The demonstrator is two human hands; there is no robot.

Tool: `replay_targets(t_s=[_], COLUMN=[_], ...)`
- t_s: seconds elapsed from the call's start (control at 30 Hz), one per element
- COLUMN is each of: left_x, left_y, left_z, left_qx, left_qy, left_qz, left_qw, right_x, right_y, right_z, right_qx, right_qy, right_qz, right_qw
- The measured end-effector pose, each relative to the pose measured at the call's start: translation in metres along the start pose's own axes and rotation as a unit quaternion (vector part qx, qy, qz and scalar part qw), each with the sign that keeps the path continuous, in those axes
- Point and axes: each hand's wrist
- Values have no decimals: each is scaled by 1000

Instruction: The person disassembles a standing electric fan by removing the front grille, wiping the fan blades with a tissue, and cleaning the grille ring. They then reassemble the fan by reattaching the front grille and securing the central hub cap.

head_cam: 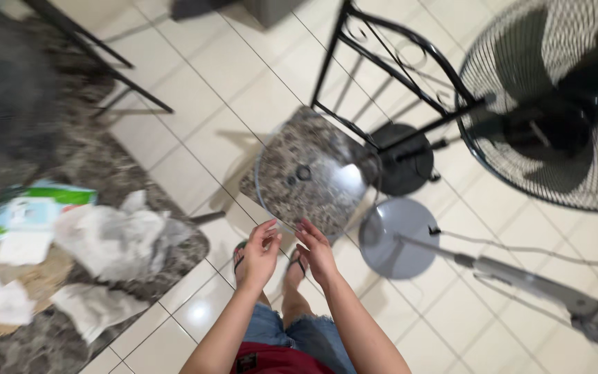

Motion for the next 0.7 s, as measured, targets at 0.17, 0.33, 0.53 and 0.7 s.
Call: replay_targets(t_s=[0.17, 0.33, 0.53, 0.7], left_x=[-22, -30, -46, -46], left_y=[-93, -240, -392, -450], left_z=[-18, -60, -113, -144], left_qx=[-116, -178, -243, -275], left_qy=[12, 19, -27, -37], left_qz=[239, 524, 637, 634], left_qw=[964, 833, 731, 722], right_x=[52, 82, 73, 62], right_y=[80, 162, 234, 251], right_z=[31, 59, 83, 93], right_qx=[78, 129, 187, 198], right_qy=[-53, -91, -77, -63], right_qz=[38, 48, 94, 119], right_qw=[995, 986, 975, 971])
Point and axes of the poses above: each hand's wrist, its own z-axis away from the middle knuckle, its own y-axis out of the palm, x = y × z, and after that the axes turned 2 degrees about x, right-handed
